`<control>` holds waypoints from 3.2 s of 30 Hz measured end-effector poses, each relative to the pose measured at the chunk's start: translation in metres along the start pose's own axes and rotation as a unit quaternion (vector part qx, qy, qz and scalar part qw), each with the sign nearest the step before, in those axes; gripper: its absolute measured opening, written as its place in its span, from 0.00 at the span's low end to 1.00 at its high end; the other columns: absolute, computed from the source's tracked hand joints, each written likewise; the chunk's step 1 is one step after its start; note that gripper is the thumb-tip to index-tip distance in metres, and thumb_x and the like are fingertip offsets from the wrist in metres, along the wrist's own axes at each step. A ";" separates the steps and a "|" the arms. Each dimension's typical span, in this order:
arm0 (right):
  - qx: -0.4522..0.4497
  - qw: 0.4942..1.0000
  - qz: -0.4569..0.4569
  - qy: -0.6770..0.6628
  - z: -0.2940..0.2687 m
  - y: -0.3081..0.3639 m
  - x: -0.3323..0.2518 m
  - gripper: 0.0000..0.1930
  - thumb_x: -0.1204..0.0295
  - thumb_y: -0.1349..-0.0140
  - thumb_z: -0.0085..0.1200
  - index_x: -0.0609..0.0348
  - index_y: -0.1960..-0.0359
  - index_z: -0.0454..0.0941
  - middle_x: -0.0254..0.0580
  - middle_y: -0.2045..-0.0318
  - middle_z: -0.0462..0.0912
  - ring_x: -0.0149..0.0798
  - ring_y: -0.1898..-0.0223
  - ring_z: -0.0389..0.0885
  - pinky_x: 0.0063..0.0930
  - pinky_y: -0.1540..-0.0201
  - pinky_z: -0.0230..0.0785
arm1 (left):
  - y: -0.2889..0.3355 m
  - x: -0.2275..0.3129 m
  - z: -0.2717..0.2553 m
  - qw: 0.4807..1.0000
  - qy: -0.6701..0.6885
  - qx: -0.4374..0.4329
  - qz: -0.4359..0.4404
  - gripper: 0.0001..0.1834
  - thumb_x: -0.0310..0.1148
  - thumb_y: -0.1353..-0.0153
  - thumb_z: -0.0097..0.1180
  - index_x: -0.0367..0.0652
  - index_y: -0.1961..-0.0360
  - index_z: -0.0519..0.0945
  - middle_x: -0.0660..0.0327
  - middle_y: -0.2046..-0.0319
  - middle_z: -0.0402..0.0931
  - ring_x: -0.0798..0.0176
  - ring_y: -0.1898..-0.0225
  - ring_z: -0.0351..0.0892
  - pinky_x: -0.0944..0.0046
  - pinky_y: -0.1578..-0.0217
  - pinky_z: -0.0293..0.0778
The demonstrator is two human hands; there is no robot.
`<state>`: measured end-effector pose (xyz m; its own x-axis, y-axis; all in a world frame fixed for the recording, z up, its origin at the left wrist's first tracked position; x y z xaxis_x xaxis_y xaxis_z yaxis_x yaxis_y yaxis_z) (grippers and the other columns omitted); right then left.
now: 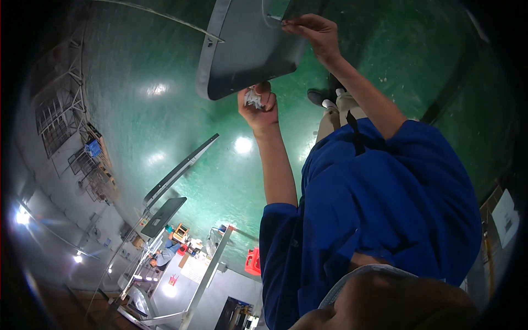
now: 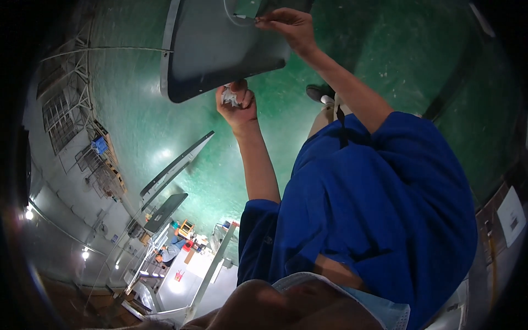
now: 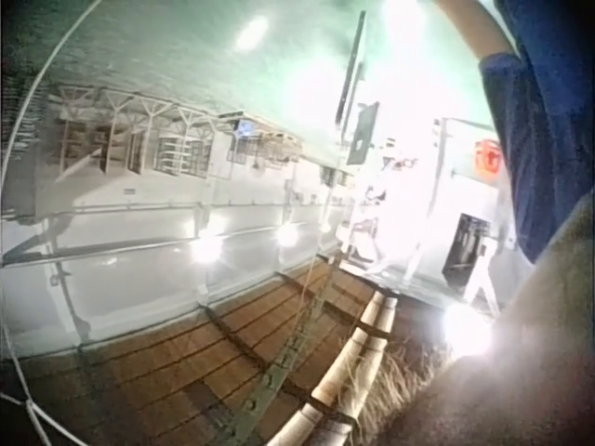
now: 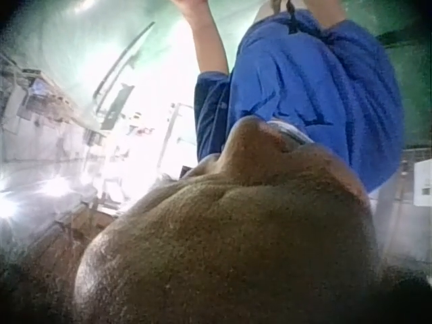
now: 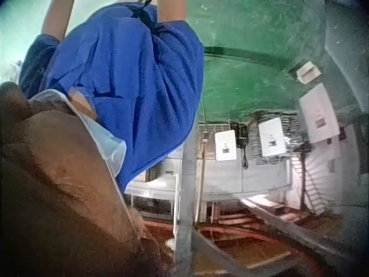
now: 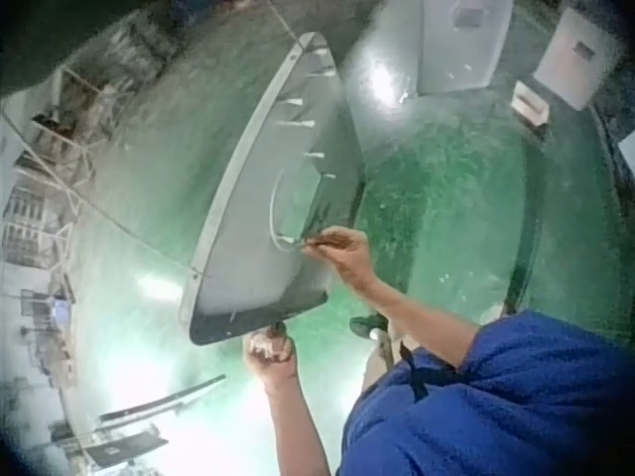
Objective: The person places precise marks on various metal plates hanging from a rack, using a white marker.
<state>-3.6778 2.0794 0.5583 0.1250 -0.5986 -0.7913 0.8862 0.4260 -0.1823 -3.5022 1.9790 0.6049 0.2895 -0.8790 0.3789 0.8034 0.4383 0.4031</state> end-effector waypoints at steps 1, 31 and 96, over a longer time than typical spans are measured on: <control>0.015 1.000 0.009 -0.013 0.001 0.000 0.000 0.07 0.81 0.45 0.52 0.69 0.65 0.76 0.49 0.66 0.81 0.40 0.63 0.81 0.30 0.56 0.75 | 0.000 0.000 -0.001 1.000 0.015 -0.001 -0.004 0.12 0.36 0.44 0.45 0.37 0.69 0.73 0.62 0.79 0.66 0.71 0.85 0.55 0.75 0.92 0.47; -0.387 0.851 0.017 0.354 0.156 0.058 -0.053 0.05 0.72 0.54 0.61 0.56 0.74 0.79 0.31 0.76 0.76 0.32 0.72 0.76 0.22 0.71 0.68 | 0.069 0.007 -0.011 0.984 0.051 0.126 0.112 0.10 0.38 0.41 0.44 0.42 0.69 0.70 0.66 0.83 0.66 0.72 0.90 0.58 0.76 0.93 0.49; 0.075 0.966 -0.204 0.140 0.466 0.176 0.100 0.06 0.86 0.49 0.54 0.69 0.68 0.76 0.45 0.73 0.81 0.32 0.70 0.81 0.19 0.69 0.75 | 0.201 0.412 -0.194 0.997 -0.066 0.024 -0.014 0.18 0.33 0.43 0.47 0.38 0.52 0.70 0.67 0.82 0.59 0.72 0.84 0.55 0.75 0.90 0.49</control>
<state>-3.3014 1.7786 0.7195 -0.3554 -0.4793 -0.8025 0.8932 0.0788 -0.4426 -3.1206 1.6687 0.6805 0.1936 -0.8604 0.4714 0.7841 0.4245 0.4528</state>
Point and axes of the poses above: each hand's wrist, its own y-axis away from the middle knuckle, its own z-axis out of the palm, x = y × z, the point moved 3 cm from there along -y, towards the middle knuckle
